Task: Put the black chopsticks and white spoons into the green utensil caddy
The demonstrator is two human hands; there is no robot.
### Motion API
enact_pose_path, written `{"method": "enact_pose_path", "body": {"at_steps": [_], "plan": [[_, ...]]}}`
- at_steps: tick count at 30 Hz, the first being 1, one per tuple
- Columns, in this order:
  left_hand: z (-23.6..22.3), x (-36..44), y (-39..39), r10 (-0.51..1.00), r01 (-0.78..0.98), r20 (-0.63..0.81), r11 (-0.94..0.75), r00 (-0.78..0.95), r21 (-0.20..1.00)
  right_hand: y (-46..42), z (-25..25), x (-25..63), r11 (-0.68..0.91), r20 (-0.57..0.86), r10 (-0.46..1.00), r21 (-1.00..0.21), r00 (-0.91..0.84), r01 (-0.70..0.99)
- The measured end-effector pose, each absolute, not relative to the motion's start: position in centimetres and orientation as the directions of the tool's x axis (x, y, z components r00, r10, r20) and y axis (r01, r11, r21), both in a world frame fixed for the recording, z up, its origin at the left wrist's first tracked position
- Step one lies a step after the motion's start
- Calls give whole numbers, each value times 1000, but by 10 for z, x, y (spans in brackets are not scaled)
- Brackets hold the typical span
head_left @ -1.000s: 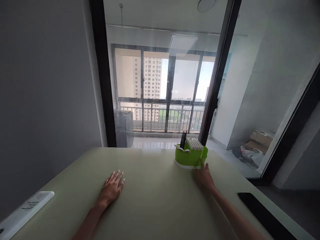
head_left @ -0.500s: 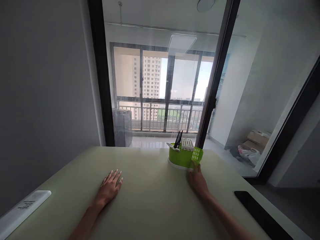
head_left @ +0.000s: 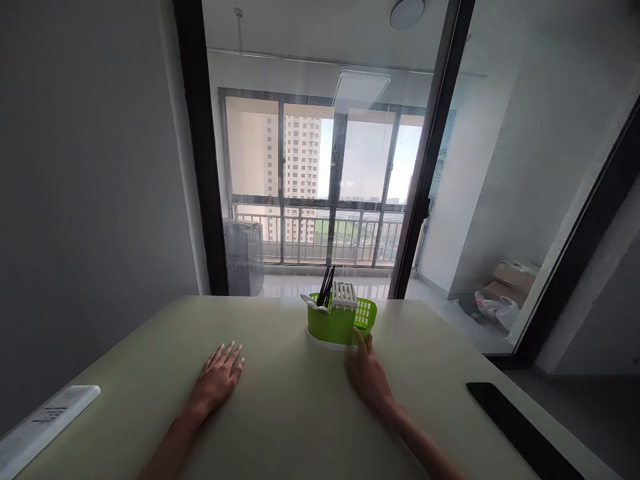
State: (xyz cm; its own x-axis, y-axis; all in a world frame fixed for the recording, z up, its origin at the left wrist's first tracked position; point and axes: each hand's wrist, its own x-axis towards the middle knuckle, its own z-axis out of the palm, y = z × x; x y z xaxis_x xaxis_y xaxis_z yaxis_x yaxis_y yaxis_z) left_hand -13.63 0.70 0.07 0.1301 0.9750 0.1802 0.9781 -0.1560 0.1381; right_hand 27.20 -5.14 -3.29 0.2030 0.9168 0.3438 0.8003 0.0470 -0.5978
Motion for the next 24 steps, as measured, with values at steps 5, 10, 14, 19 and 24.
{"method": "enact_pose_path", "body": {"at_steps": [5, 10, 14, 19, 24], "plan": [[-3, -138, 8, 967, 976, 207, -177, 150, 123, -67, -29, 243, 100, 334, 932, -614, 143, 783], [-3, -137, 8, 973, 981, 175, -168, 149, 99, -88, -25, 227, 138, 312, 945, -646, 94, 750], [-2, -135, 6, 977, 980, 165, -158, 137, 121, -102, -24, 223, 123, 283, 955, -658, 93, 743], [-1, -134, 3, 977, 981, 166, -157, 137, 117, -114, -34, 229, 164, 288, 956, -697, 63, 698], [-3, -135, 4, 974, 978, 172, -168, 145, 127, -137, -59, 249, 180, 333, 939, -692, 89, 699]]}}
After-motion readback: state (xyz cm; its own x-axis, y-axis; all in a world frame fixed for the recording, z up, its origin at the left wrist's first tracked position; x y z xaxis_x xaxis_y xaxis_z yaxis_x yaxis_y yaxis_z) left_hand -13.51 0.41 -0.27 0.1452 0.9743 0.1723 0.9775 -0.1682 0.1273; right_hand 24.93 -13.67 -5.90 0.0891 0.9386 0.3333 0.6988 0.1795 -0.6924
